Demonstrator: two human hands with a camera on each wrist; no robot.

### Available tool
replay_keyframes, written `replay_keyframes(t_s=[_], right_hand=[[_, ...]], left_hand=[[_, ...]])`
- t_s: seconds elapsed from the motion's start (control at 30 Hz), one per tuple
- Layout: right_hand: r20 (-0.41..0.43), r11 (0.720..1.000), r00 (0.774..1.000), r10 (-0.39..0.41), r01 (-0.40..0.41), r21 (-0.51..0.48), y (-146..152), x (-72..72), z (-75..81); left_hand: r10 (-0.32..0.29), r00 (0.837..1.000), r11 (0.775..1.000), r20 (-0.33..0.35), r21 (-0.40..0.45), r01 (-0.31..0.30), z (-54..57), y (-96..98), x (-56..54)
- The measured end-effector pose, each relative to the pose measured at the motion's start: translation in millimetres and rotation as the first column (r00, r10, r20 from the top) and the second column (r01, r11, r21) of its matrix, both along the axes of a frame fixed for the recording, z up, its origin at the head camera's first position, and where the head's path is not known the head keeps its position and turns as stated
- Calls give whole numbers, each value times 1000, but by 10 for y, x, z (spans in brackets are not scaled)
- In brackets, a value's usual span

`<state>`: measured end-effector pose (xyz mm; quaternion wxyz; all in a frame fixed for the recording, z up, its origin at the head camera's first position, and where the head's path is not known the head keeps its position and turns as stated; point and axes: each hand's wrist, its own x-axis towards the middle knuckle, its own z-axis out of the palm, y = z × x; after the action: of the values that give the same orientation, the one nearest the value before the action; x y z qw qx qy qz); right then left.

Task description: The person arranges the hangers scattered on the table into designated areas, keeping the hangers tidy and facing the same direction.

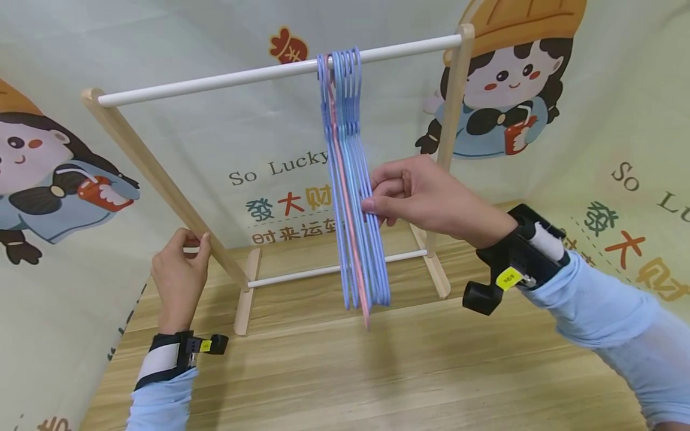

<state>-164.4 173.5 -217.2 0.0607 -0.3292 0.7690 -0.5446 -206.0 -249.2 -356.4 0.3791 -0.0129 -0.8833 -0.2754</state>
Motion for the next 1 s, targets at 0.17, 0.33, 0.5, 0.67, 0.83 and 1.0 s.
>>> replay_keyframes(t_s=[0.17,0.33,0.5,0.67,0.83,1.0], right_hand=[[31,999,999,25,-24,-43,-148,-33,-21],[37,997,998,44,-42,-61,-256,-68,-44],[58,995,996,62,-57,-83,-324,-90,-59],[75,992,994,79,-71,-104,-377,-104,-67],[91,989,992,91,-80,-121,-397,-110,-72],[89,990,991,100,-90,-112,-357,-103,-64]], left_hand=[[2,1000,1000,-1,4,-2,-5,-6,-1],[5,1000,1000,9,12,-5,-3,-11,1],[0,1000,1000,7,9,0,-4,-19,-5],[2,1000,1000,17,11,-2,2,-18,-3],[0,1000,1000,15,14,-1,5,-21,0],[0,1000,1000,20,13,0,5,-23,5]])
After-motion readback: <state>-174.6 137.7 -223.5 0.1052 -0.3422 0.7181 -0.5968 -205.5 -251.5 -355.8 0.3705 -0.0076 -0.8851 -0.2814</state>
